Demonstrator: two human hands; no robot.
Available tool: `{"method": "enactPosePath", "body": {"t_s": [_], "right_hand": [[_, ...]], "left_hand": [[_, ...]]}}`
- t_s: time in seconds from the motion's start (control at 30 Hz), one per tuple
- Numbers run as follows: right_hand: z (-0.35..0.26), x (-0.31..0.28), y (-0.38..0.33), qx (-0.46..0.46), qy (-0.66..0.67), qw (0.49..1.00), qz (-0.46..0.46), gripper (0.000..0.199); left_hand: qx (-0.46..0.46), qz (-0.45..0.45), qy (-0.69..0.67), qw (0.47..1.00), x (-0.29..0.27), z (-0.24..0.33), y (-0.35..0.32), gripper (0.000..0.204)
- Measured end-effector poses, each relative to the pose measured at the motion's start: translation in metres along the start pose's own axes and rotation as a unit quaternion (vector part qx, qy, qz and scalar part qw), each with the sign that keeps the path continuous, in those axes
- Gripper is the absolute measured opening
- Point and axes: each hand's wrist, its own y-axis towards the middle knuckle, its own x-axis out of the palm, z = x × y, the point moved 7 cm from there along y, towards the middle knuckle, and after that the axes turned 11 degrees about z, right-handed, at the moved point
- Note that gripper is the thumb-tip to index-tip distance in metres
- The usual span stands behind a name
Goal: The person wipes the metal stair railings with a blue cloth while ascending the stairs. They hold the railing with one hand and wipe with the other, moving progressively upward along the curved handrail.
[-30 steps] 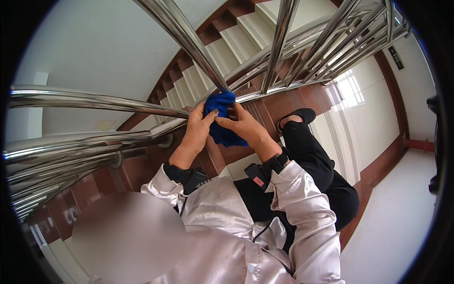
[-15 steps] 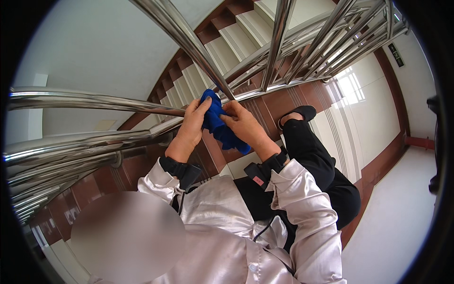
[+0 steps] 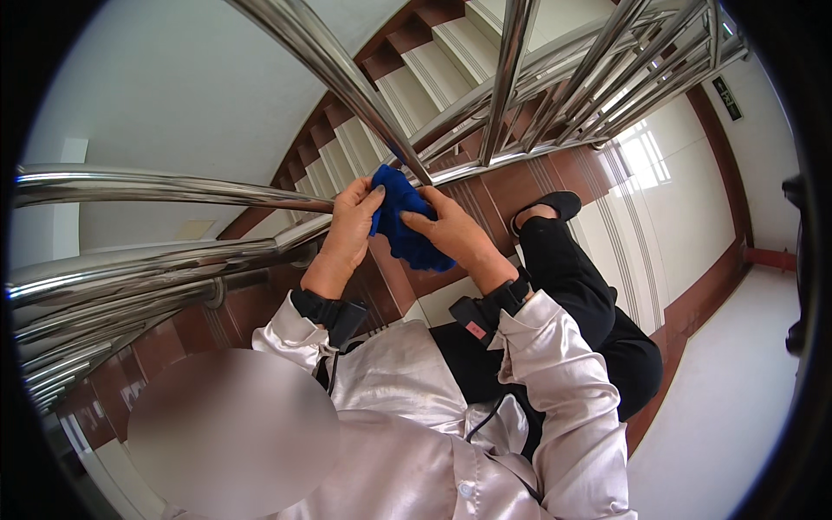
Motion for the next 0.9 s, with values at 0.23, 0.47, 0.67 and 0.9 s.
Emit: {"method": "enactPosePath", "body": {"t_s": [0.23, 0.47, 0.67, 0.9], "right_hand": [[-0.007, -0.013, 0.000, -0.028, 0.013, 0.997, 0.066, 0.030], [-0.012, -0.008, 0.001, -0.059, 0.068, 0.995, 0.050, 0.037], [-0.009, 0.004, -0.009, 0.102, 0.297, 0.947, -0.071, 0.053], [-0.030, -0.009, -0.007, 0.009, 0.243, 0.969, -0.038, 0.054]], "left_hand": [[0.134, 0.071, 0.286, 0.946, 0.002, 0.015, -0.011, 0.042], [0.110, -0.074, 0.256, 0.958, 0.023, 0.023, -0.023, 0.071], [-0.062, -0.099, 0.077, 0.990, 0.027, 0.010, -0.023, 0.084], [0.152, 0.000, 0.275, 0.949, 0.019, 0.018, -0.001, 0.057]]}}
